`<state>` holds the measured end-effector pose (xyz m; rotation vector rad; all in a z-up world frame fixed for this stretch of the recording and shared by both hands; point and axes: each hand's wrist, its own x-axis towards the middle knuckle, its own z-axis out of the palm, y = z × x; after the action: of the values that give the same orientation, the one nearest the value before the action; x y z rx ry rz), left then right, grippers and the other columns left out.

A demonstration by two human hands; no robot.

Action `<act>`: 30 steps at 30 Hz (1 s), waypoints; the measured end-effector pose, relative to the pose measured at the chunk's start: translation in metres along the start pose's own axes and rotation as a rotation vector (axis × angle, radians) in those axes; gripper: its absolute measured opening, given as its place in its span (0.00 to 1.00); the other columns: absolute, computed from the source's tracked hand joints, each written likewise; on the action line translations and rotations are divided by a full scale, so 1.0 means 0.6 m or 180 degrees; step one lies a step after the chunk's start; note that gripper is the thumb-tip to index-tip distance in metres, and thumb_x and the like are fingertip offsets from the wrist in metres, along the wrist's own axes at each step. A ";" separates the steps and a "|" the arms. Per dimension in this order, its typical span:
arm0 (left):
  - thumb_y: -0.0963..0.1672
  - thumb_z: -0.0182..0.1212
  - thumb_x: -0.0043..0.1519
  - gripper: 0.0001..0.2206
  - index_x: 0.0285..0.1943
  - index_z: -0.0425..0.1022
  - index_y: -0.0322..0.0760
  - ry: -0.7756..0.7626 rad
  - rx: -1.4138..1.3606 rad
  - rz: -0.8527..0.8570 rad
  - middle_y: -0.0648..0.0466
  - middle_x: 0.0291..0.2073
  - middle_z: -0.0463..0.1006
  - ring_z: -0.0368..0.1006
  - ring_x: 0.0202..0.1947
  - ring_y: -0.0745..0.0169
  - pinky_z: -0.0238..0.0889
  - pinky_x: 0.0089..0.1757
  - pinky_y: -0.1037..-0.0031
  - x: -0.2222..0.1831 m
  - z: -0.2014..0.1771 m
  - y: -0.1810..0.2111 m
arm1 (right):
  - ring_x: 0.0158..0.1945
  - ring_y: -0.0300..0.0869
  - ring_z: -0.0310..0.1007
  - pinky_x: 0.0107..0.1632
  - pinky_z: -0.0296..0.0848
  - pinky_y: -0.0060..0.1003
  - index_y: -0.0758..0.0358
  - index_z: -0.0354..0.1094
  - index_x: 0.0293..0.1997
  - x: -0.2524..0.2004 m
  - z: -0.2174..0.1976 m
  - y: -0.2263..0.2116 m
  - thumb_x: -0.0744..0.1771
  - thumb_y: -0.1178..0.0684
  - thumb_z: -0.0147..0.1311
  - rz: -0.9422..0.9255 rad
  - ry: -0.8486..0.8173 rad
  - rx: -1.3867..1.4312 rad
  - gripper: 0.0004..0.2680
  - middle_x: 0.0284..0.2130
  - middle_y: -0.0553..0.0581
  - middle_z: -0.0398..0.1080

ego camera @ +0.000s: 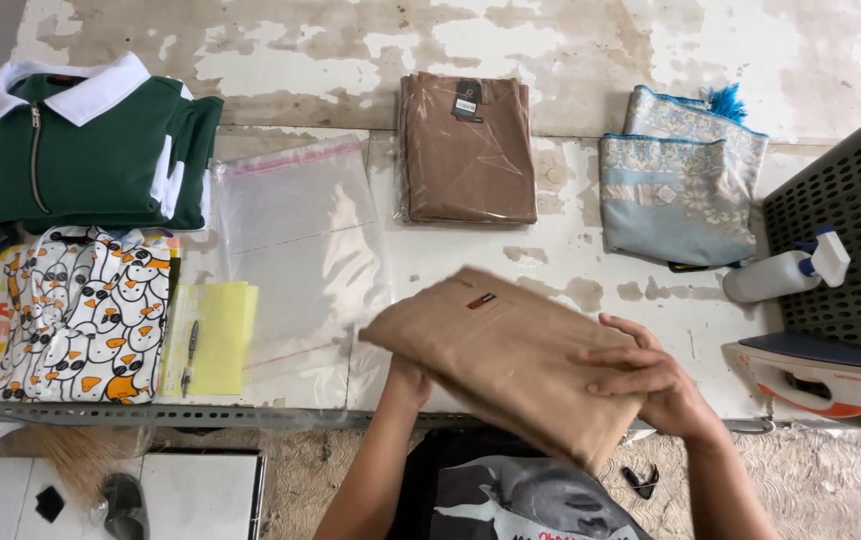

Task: The person is packaging folded garments into clear plastic bags at a workbench in a factory setting.

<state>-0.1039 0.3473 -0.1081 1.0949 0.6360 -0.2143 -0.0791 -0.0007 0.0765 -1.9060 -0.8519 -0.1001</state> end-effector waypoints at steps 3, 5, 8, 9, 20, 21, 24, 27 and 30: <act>0.43 0.73 0.55 0.28 0.65 0.71 0.30 -0.0106 -0.0149 -0.0104 0.39 0.53 0.77 0.71 0.56 0.48 0.57 0.60 0.52 -0.009 -0.003 0.026 | 0.75 0.60 0.49 0.74 0.43 0.62 0.26 0.77 0.50 0.080 -0.029 -0.103 0.70 0.53 0.43 -0.0312 -0.0874 -0.1219 0.15 0.69 0.54 0.58; 0.45 0.71 0.56 0.28 0.65 0.70 0.30 -0.0216 -0.0272 -0.0210 0.38 0.54 0.76 0.71 0.56 0.46 0.58 0.60 0.52 -0.010 0.007 0.037 | 0.77 0.64 0.37 0.73 0.39 0.62 0.20 0.76 0.44 0.051 -0.001 -0.063 0.65 0.57 0.48 -0.0003 -0.0562 -0.1542 0.18 0.73 0.52 0.51; 0.48 0.68 0.56 0.30 0.67 0.69 0.29 -0.0350 -0.0525 -0.0325 0.37 0.56 0.75 0.70 0.57 0.43 0.58 0.59 0.51 -0.008 0.026 0.054 | 0.77 0.69 0.21 0.71 0.38 0.65 0.33 0.61 0.57 0.000 0.032 -0.007 0.57 0.70 0.49 0.0942 0.0389 -0.0900 0.29 0.77 0.55 0.28; 0.49 0.67 0.57 0.30 0.67 0.68 0.29 -0.0377 -0.0622 -0.0351 0.36 0.56 0.75 0.70 0.57 0.42 0.58 0.59 0.51 -0.008 0.028 0.062 | 0.76 0.70 0.17 0.71 0.42 0.67 0.53 0.46 0.76 -0.015 0.045 0.011 0.56 0.79 0.45 0.1585 0.1031 0.0103 0.39 0.76 0.61 0.11; 0.59 0.56 0.59 0.39 0.72 0.63 0.28 -0.0747 -0.1397 -0.0741 0.30 0.61 0.71 0.69 0.60 0.31 0.61 0.58 0.49 -0.013 0.050 0.161 | 0.42 0.59 0.75 0.39 0.75 0.56 0.51 0.63 0.61 -0.047 0.065 0.133 0.63 0.56 0.64 0.3546 0.2201 0.1925 0.21 0.45 0.63 0.72; 0.60 0.55 0.60 0.39 0.72 0.62 0.28 -0.0784 -0.1464 -0.0801 0.30 0.61 0.70 0.68 0.60 0.30 0.61 0.57 0.48 -0.017 0.055 0.165 | 0.47 0.57 0.73 0.44 0.74 0.57 0.48 0.61 0.67 -0.050 0.051 0.145 0.62 0.57 0.66 0.3551 0.2049 0.1652 0.26 0.50 0.62 0.71; 0.64 0.63 0.57 0.51 0.78 0.50 0.28 -0.0575 0.1318 -0.0912 0.31 0.75 0.51 0.40 0.77 0.29 0.41 0.66 0.40 -0.028 0.082 0.159 | 0.56 0.48 0.73 0.57 0.73 0.44 0.56 0.50 0.75 -0.120 0.075 0.290 0.64 0.47 0.64 0.4022 0.2093 -0.1441 0.30 0.64 0.62 0.62; 0.64 0.64 0.59 0.50 0.78 0.49 0.27 -0.0311 0.2253 -0.0806 0.31 0.74 0.51 0.46 0.75 0.36 0.49 0.66 0.48 0.018 0.050 -0.002 | 0.71 0.64 0.53 0.73 0.51 0.56 0.72 0.47 0.75 0.039 0.138 0.113 0.67 0.53 0.58 0.3207 0.1287 -0.1423 0.28 0.68 0.77 0.55; 0.58 0.60 0.65 0.39 0.73 0.58 0.26 -0.0012 0.2151 -0.0477 0.30 0.69 0.60 0.55 0.71 0.31 0.57 0.61 0.46 0.018 0.060 -0.057 | 0.66 0.57 0.62 0.70 0.52 0.57 0.56 0.59 0.71 -0.029 0.310 0.176 0.64 0.34 0.57 0.0406 -0.0484 -0.2399 0.28 0.57 0.63 0.68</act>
<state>-0.0979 0.3016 -0.1292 1.6932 0.6596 -0.5898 -0.0828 0.1167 -0.1032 -2.6962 -0.8590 -0.2244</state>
